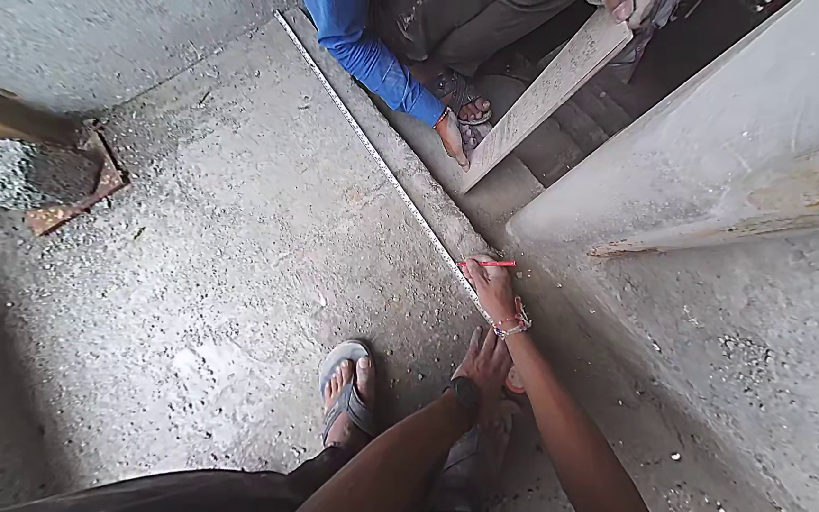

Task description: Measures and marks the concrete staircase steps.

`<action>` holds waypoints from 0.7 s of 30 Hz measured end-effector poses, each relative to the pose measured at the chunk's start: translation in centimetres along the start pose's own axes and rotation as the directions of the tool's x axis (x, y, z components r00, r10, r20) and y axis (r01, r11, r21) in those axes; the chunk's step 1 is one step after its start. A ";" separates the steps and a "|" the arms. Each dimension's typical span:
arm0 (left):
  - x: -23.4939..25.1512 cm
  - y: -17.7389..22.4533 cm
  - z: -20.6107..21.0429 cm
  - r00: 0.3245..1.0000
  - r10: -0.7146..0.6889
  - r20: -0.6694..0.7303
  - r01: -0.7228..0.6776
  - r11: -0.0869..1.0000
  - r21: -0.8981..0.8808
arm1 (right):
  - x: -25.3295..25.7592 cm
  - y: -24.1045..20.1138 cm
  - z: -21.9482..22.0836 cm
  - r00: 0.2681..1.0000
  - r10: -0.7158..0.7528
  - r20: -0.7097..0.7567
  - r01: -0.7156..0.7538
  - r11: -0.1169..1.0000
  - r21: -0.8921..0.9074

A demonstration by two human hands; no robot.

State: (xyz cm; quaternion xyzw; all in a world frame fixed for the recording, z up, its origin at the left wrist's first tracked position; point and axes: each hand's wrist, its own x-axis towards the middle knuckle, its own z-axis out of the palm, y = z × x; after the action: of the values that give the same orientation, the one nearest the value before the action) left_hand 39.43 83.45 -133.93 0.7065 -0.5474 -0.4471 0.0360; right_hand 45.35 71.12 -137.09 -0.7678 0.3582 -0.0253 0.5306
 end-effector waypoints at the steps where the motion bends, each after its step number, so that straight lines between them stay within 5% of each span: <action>1: 0.0 0.0 0.0 1.000 0.000 0.004 0.000 1.000 -0.001 | 0.0 -0.1 -0.1 1.000 -0.003 0.012 0.003 1.000 -0.024; 16: 0.3 -0.2 0.3 1.000 -0.019 0.001 0.019 1.000 -0.022 | 1.5 -2.1 -0.3 0.997 -0.054 0.062 0.072 0.932 -0.356; 21: 0.2 -0.1 0.5 1.000 -0.013 -0.021 0.013 1.000 -0.024 | 1.2 -2.2 0.0 0.907 -0.333 -0.259 0.177 0.858 -0.483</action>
State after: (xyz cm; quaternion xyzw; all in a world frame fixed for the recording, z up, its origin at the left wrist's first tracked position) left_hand 39.19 83.53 -134.40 0.7142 -0.5369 -0.4466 0.0473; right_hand 47.39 70.83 -135.65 -0.8947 0.3322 -0.1424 0.2625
